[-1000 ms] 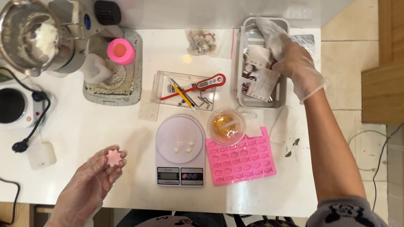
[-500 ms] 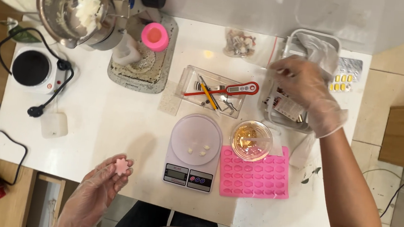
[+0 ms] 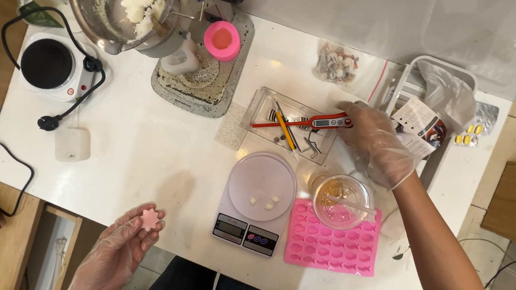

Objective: Applying wax decorative elements to a base candle using a heat gun and carving tool.

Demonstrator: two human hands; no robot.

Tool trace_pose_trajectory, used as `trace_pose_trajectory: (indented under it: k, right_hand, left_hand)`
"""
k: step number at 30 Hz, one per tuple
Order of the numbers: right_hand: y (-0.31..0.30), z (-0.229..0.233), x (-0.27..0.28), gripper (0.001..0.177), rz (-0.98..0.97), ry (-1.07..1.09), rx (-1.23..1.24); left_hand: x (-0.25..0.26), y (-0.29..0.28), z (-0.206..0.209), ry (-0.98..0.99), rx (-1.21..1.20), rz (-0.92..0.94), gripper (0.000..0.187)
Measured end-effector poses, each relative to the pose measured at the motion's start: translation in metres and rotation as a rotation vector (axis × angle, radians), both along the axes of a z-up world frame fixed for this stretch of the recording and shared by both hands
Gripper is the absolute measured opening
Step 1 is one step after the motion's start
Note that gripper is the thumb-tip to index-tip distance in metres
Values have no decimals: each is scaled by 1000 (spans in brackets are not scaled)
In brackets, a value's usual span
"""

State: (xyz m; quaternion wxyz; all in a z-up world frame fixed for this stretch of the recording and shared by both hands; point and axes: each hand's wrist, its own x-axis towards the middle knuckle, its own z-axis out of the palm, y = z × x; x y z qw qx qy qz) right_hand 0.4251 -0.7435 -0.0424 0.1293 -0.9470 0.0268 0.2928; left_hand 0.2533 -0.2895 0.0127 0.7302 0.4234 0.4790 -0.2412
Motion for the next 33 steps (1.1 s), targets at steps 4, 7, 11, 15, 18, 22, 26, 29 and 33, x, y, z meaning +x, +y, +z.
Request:
trace_pose_trajectory:
  k: [4, 7, 11, 15, 18, 22, 26, 29, 33]
  right_hand:
    - [7, 30, -4, 59, -79, 59, 48]
    - [15, 70, -5, 50, -181, 100, 129]
    - [19, 119, -29, 52, -461, -81, 286]
    - [9, 137, -76, 36, -715, -543, 423]
    - [26, 148, -120, 26, -868, -747, 526]
    - [73, 147, -159, 20, -889, -856, 638]
    - [183, 153, -174, 13, -1060, -579, 768]
    - [265, 158, -184, 22, -1050, -337, 806]
    - [356, 143, -203, 28, -898, -5, 880]
  left_hand:
    - [5, -4, 6, 40, 28, 6, 48]
    - [2, 0, -2, -14, -22, 30, 48]
    - [-1, 6, 3, -24, -1, 41, 49]
    - [-4, 14, 0, -48, -31, 70, 48]
    - [-5, 23, -16, -9, -41, 92, 48]
    - [-27, 56, -54, -144, -140, 100, 49]
    - [-26, 92, -38, -104, -161, 53, 49]
    - [-37, 133, -45, -173, -206, 70, 49]
    - [-48, 203, -48, -304, -315, 150, 51]
